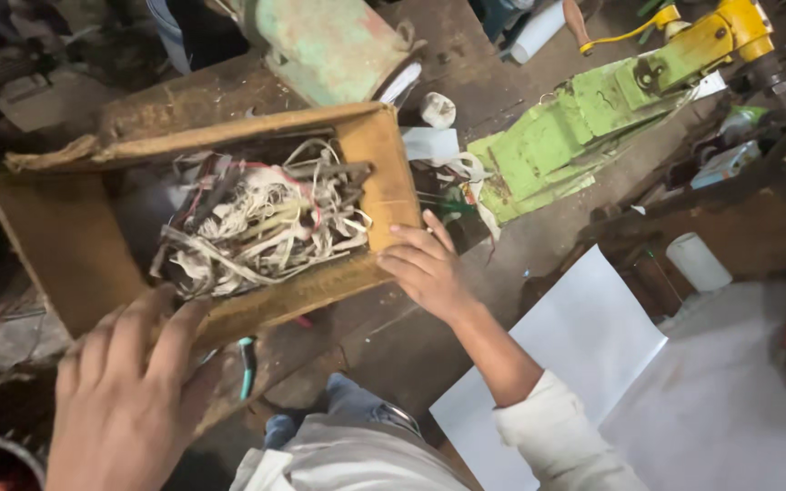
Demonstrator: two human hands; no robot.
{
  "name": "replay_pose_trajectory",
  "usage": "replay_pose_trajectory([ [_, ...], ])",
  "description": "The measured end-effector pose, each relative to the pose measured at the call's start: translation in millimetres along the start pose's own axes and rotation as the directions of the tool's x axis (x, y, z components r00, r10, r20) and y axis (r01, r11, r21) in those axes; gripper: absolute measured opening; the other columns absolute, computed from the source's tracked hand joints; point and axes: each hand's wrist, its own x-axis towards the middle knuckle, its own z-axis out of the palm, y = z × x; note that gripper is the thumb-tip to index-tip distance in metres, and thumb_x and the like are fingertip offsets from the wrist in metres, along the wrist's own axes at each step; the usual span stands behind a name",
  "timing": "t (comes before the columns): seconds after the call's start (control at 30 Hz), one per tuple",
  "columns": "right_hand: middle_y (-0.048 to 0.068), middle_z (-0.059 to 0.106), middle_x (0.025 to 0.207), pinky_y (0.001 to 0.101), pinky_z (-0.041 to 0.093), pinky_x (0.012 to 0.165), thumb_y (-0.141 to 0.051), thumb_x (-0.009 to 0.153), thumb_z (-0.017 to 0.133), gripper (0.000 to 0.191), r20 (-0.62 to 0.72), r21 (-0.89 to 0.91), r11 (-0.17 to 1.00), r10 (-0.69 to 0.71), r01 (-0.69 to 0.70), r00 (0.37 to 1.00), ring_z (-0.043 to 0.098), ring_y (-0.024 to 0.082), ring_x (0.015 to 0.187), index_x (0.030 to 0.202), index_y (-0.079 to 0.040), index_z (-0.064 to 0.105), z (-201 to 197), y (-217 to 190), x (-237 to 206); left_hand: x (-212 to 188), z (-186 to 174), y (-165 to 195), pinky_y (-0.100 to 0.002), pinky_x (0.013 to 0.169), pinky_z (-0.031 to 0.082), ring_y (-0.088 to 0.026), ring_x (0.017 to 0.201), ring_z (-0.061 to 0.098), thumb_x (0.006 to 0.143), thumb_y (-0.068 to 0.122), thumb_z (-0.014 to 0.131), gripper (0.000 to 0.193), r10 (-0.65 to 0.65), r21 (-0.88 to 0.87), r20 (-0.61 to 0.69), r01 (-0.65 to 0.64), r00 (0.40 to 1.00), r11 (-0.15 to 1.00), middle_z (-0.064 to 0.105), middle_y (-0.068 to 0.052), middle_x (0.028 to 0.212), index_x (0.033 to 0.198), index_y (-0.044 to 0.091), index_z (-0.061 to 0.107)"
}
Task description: The person works on an electric motor stator, using pliers to adjust copper windings and a wooden stick to push insulation into the slots. They also retrieve and cut strips of insulating material from a cardboard box.
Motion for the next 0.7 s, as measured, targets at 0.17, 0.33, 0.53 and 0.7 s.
replay_pose_trajectory([
  [0.17,-0.003,0.073,0.11,0.0554,0.028,0.123,-0.009,0.08,0.074,0.028,0.093,-0.166,0.985,0.063,-0.047,0.994,0.058,0.018,0.131,0.106,-0.018,0.075,1.9,32.7,-4.2,26.4,28.0,12.0,-0.049,0.111,0.037,-0.029,0.119,0.061,0.073,0.052,0.07,0.047,0.044,0.033,0.038,-0.045,0.998,0.998,0.065,-0.01,0.126,0.105,0.018,0.07],
  [0.33,0.0,0.073,0.113,0.0556,0.026,0.125,-0.012,0.08,0.078,0.031,0.131,-0.029,0.996,0.089,-0.086,0.987,0.059,0.021,0.132,0.111,-0.016,0.072,-9.7,18.1,24.8,7.0,45.5,-2.8,-0.05,0.106,0.038,-0.023,0.101,0.063,0.088,0.045,0.067,0.033,-0.021,-0.031,0.194,0.027,0.981,0.999,0.072,-0.001,0.099,0.103,0.015,0.074],
  [0.53,0.008,0.07,0.118,0.0582,0.03,0.116,-0.033,0.08,0.081,0.046,0.169,0.09,0.995,-0.061,0.046,0.984,0.06,0.029,0.123,0.116,-0.008,0.07,-47.5,-13.6,85.7,-6.1,52.9,15.5,-0.049,0.105,0.038,-0.021,0.096,0.063,0.09,0.04,0.063,0.033,-0.119,-0.055,0.04,0.121,0.992,0.991,0.072,-0.001,0.101,0.111,0.016,0.073],
  [0.7,0.011,0.068,0.131,0.0489,0.044,0.119,-0.014,0.097,0.074,0.034,0.104,0.193,0.969,-0.178,0.155,0.979,0.061,0.03,0.131,0.129,-0.005,0.066,-38.6,-29.8,148.6,-18.7,58.4,25.2,-0.047,0.105,0.038,-0.022,0.101,0.062,0.091,0.038,0.063,0.032,-0.192,-0.079,-0.008,0.191,0.981,0.979,0.071,-0.002,0.106,0.112,0.016,0.071],
])
